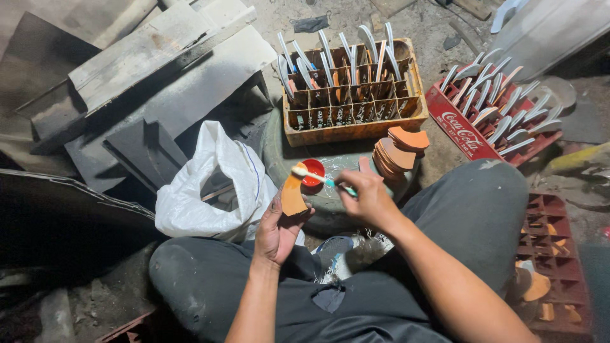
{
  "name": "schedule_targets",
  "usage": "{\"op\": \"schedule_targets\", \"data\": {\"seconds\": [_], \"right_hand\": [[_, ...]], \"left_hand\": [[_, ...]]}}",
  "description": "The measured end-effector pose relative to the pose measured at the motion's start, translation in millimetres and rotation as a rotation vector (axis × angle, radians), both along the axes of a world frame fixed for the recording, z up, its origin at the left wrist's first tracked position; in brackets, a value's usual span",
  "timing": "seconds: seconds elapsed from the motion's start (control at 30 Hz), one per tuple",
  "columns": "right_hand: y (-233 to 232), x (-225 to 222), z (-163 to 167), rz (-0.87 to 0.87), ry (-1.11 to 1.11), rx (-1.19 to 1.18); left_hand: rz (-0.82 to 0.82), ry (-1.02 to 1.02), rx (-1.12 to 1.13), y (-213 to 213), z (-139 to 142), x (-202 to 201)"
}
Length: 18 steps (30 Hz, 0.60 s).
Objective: The person sits on the floor and repeatedly applies red glue to small shoe sole pieces using a toothbrush. They pick up each piece, brush glue onto it, and place it into a crate. The process is repeated for multiple pieces throughout the clip.
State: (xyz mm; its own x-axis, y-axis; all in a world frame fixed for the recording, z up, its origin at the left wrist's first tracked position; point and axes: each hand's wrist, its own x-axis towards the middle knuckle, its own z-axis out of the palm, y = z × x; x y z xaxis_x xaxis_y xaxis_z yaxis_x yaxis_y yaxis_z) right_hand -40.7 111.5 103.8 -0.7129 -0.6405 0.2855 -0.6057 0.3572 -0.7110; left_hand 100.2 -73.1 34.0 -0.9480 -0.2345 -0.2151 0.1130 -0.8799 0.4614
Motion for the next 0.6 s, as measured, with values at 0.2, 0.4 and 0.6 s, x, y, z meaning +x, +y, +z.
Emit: {"op": "schedule_targets", "data": {"seconds": [0.2, 0.4, 0.6], "right_hand": [[12, -10, 9, -0.166, -0.133, -0.001], [-4, 10, -2, 0.074, -0.031, -0.121], [14, -16, 9, -0.137, -0.168, 0.048]], "left_hand": [[0.000, 0.025, 0.020, -4, 1, 1], [0.007, -0.009, 0.014, 2, -1, -1], [-0.015, 0.027, -0.015, -7, -1, 4]]}}
